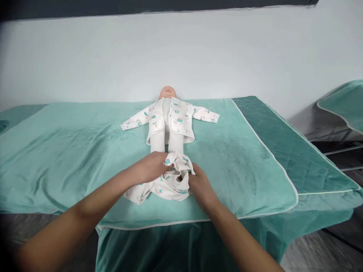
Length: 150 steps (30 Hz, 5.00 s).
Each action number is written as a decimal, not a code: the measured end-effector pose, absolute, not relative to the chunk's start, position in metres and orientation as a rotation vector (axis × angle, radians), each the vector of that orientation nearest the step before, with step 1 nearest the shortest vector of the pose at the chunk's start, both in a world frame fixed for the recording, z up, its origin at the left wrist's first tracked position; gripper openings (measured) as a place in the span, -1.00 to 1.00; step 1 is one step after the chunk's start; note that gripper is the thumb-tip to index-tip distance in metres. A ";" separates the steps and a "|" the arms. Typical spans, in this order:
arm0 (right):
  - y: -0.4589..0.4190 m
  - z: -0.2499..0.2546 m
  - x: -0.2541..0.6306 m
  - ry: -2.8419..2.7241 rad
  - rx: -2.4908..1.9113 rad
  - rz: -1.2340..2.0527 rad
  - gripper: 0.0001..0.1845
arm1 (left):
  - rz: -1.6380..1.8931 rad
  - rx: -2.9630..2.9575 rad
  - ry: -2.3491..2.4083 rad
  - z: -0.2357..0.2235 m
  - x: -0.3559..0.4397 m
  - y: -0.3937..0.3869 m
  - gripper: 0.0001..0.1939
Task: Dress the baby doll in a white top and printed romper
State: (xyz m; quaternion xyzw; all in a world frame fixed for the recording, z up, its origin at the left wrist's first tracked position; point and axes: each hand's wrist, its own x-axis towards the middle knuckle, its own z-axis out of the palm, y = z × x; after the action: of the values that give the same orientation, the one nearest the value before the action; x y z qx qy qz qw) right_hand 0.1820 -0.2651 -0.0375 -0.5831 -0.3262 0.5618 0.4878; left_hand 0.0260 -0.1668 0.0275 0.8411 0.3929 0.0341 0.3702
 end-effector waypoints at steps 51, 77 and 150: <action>-0.155 -0.046 0.218 -1.313 -1.253 0.555 -0.90 | 0.871 1.288 0.818 0.009 0.004 -0.121 -0.69; -0.093 0.009 0.197 -1.380 -0.824 1.741 -0.68 | 1.112 0.892 0.883 -0.001 0.014 -0.121 -0.64; -0.108 0.032 0.177 -2.514 -0.914 1.344 -0.91 | 1.197 0.537 0.882 0.012 0.024 -0.248 -0.55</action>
State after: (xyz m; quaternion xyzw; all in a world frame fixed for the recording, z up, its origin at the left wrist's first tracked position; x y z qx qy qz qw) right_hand 0.1771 -0.1083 0.0321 -0.3046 -0.8375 0.4476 0.0739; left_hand 0.0238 -0.2479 0.0123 0.2414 0.3966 0.5380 0.7036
